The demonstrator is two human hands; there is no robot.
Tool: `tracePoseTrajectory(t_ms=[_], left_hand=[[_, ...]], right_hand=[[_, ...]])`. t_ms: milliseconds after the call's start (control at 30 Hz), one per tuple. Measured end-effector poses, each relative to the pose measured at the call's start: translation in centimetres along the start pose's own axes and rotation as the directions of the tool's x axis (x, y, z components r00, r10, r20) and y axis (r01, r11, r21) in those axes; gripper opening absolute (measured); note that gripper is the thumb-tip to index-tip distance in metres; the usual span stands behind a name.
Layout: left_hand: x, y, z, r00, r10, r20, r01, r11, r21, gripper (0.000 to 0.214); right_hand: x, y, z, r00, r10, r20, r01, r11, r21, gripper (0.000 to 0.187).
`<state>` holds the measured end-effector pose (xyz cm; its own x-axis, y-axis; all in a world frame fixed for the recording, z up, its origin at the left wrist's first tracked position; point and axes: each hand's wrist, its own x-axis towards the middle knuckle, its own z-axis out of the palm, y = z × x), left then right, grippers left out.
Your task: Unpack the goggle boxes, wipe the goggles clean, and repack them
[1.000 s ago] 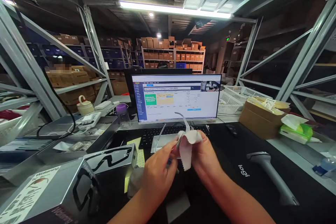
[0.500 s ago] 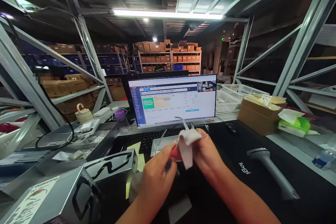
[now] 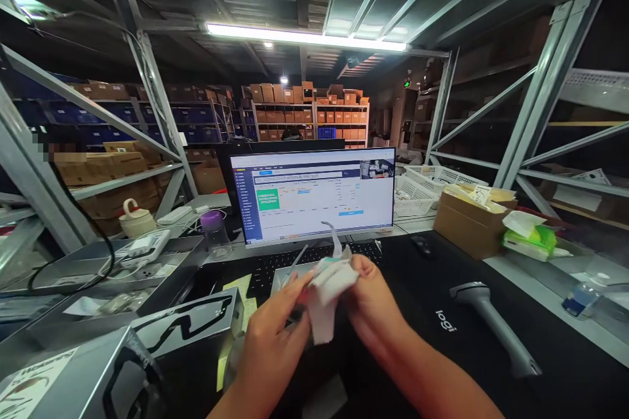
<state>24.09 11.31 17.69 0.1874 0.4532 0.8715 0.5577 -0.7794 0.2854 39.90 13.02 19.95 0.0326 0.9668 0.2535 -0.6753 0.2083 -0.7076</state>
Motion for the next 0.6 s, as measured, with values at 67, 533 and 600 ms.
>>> tracePoseTrajectory(t_ms=[67, 533, 600], left_hand=[[0.2, -0.1, 0.3, 1.0, 0.012, 0.007, -0.012, 1.0, 0.003, 0.04], [0.5, -0.3, 0.1, 0.963, -0.255, 0.092, 0.265, 0.957, -0.122, 0.044], [0.6, -0.1, 0.2, 0.975, -0.189, 0.114, 0.199, 0.977, -0.083, 0.044]], right_hand=[[0.6, -0.9, -0.1, 0.998, 0.065, -0.015, -0.064, 0.996, 0.056, 0.053], [0.4, 1.1, -0.7, 0.996, -0.093, 0.006, 0.093, 0.99, -0.107, 0.048], [1.1, -0.2, -0.8, 1.0, -0.003, -0.01, 0.003, 1.0, 0.01, 0.056]])
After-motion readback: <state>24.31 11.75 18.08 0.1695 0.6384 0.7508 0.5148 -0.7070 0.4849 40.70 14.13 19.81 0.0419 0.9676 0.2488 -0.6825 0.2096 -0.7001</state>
